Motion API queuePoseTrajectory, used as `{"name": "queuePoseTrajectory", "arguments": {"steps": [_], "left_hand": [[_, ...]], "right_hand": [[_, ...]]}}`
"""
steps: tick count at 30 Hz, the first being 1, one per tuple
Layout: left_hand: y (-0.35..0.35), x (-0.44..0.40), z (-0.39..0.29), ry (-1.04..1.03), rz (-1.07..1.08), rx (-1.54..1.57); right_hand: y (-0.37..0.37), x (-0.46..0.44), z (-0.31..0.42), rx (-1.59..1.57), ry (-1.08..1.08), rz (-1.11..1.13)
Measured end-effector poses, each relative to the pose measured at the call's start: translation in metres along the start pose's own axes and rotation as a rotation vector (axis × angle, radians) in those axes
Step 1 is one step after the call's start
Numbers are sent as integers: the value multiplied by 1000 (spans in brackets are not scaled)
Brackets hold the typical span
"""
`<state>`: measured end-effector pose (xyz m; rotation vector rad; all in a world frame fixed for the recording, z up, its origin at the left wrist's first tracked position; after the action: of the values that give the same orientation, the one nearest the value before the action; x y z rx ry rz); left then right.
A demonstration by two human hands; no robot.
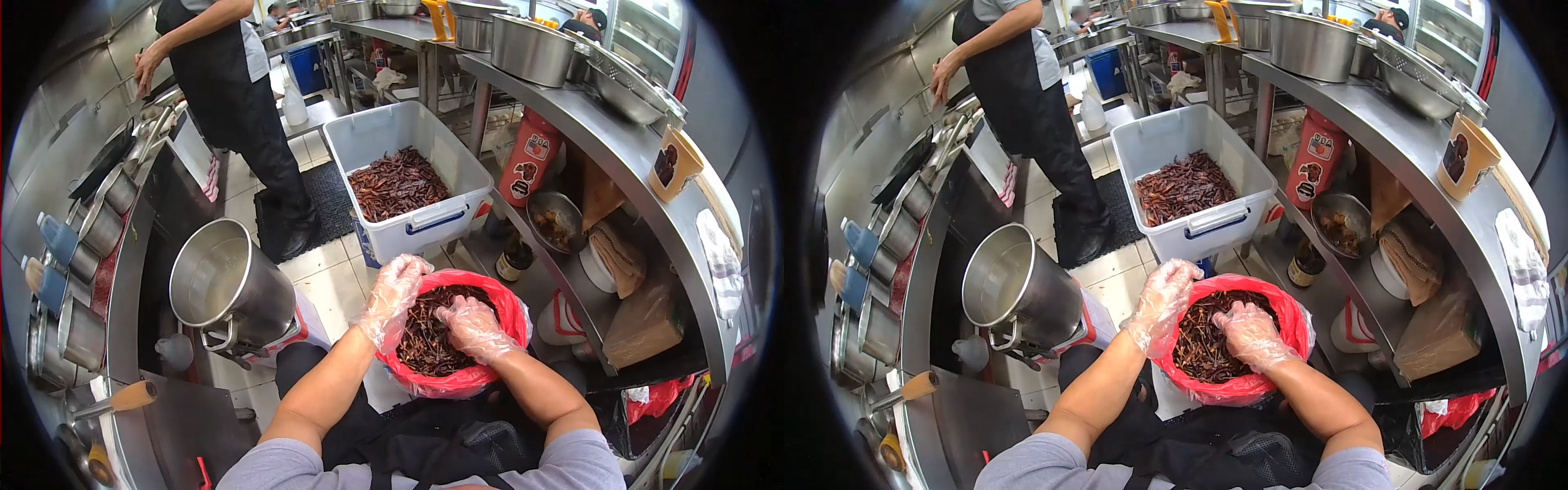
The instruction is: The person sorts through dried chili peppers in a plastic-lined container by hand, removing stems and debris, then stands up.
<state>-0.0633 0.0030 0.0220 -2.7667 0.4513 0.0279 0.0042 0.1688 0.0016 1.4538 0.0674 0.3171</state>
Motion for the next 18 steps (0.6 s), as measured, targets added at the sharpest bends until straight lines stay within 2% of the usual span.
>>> {"name": "queuePoseTrajectory", "arguments": {"steps": [4, 8, 12, 16, 18], "left_hand": [[0, -1, 4, -123, 41, -112], [5, 3, 0, -103, 72, -113], [12, 2, 3, -155, 17, -126], [19, 2, 2, -77, 52, -181], [16, -1, 6, -233, 121, -299]], "right_hand": [[4, -3, 7, -8, -9, 58], [4, -1, 2, -59, 56, 66], [11, -5, -18, -223, 23, 60], [19, -6, -40, -505, 193, -140], [23, -6, -42, -617, 198, -90]]}}
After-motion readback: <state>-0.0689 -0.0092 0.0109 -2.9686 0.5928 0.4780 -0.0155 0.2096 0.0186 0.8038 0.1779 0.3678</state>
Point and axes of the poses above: each hand's wrist, its own x-axis away from the middle knuckle, its own y-axis out of the back of the hand, z = x × y, the point moved 3 cm from there along -x, towards the middle knuckle, and after that the axes turned 8 degrees about -y, right-handed, at the moved point
